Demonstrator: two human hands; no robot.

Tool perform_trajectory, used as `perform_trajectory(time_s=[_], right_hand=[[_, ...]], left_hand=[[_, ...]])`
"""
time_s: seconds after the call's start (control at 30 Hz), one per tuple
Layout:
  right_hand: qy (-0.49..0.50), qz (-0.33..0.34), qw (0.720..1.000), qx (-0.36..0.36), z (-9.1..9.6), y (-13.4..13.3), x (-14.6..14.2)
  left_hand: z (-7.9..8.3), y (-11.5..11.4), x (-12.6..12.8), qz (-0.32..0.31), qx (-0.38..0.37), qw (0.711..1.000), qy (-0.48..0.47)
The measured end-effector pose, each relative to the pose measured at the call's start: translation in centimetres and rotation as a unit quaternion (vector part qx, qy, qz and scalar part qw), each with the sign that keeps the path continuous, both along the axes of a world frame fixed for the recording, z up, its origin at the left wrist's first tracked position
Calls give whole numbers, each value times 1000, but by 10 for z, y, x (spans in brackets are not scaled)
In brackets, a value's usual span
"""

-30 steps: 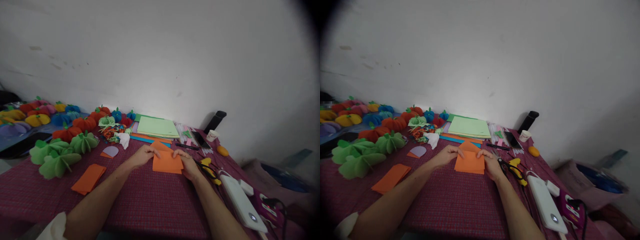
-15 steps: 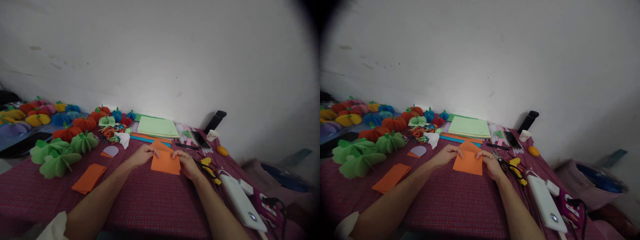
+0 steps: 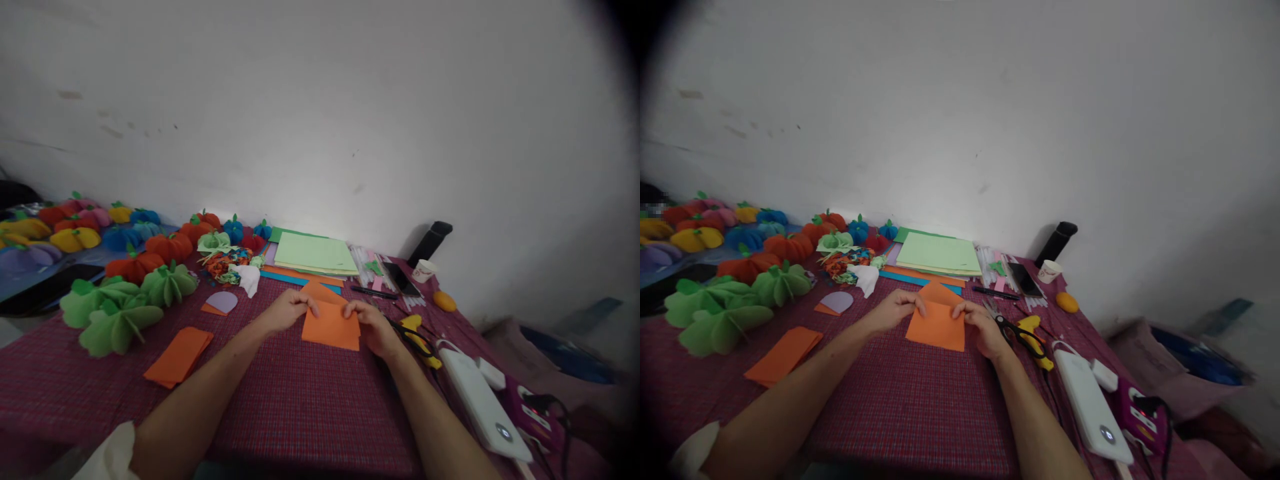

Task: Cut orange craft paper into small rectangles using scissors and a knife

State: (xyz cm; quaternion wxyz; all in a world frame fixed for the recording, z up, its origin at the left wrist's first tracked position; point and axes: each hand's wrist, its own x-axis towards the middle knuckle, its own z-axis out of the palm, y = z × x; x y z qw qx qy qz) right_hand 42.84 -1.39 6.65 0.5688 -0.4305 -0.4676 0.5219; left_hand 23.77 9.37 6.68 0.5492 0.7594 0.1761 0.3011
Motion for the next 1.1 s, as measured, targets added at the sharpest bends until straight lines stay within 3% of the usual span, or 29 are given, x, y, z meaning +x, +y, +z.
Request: perform_trajectory(time_s=[0.23,0.47,0.67,0.83,0.93,1.1], right_hand=[[-84,-59,995,-7,-4,3,0],[-86,-48,995,-5,-4,3,-2],[-109,-49,993,3,-4,4,-2],[-139,-42,989,27,-4,3,-6],[-190,-23,981,40,-3,1,-11],[-251,-5,967,39,-8,0,-16]], left_hand=[[-1,0,0,1,68,997,26],[0,-1,-1,3,83,996,37],[2,0,-2,6,61,998,9],[4,-1,-2,47,-15,997,-52],[0,-6,2,51,19,999,3],[-9,-13,8,5,106,987,120]])
